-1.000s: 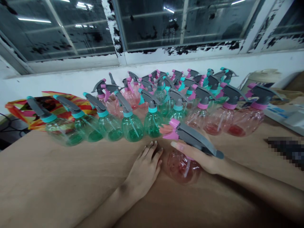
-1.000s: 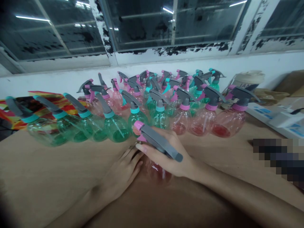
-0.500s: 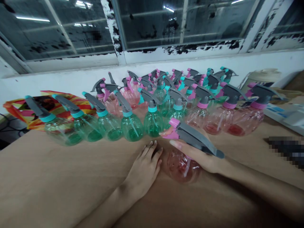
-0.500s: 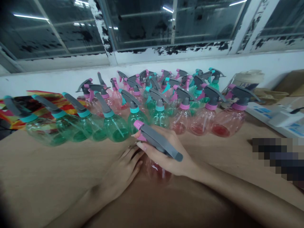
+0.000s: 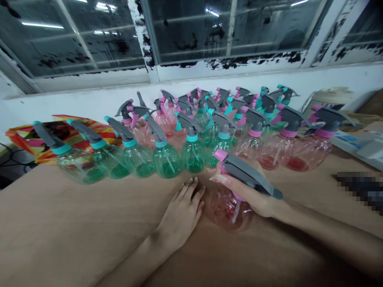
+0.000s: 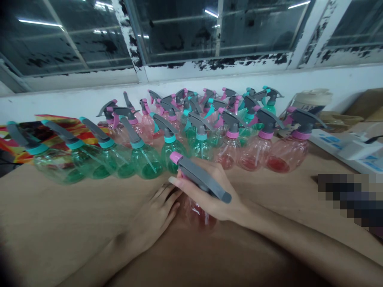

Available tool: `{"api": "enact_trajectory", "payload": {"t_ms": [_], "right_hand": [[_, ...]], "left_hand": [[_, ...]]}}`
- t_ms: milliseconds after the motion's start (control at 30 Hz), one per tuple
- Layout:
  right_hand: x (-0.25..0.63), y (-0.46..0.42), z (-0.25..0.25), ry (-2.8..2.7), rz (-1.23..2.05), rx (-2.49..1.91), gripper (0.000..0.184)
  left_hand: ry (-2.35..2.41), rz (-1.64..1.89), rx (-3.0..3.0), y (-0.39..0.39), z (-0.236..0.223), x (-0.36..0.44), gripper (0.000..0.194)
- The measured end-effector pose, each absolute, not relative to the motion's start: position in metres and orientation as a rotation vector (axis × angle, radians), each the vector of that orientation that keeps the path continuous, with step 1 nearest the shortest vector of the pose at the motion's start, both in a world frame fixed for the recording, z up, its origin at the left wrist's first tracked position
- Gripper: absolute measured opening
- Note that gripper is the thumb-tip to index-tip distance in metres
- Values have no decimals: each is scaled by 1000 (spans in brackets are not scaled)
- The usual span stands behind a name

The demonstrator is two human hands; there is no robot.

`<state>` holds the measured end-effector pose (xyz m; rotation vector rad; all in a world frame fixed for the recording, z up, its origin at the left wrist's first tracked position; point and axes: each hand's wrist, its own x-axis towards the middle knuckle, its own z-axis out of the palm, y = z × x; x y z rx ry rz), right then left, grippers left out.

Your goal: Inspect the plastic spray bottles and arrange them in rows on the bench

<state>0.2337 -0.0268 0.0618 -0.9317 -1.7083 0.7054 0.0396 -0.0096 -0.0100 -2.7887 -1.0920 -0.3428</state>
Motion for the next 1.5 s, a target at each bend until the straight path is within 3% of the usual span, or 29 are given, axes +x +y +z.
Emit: {"api": "enact_trajectory", "payload": {"t_ms": [133,767,967,1167,1367,1500], "right_hand": [[233,-28,65,-1723,677,-890,10],[233,-29,62,-1698,709,-888,19],[234,-29,63,-1745,675,-929,12],[233,-28,61,-1733,667,-865,19],[233,-26,62,-1743,633,-919,9],[234,-26,61,-1751,617,-967,14]], "left_hand": [[-1093,-396,-2784,-10,-11,39,33],[-1094,-363,-2800,-10,-9,40,32],[-1087,-329,-2782,-10,-10,39,31],[-1101,-315,-2784,-10,-9,40,33],[-1101,-295,-2793,-10,-8,39,34],[-1082,-313,-2794,-9,-9,38,35]]}}
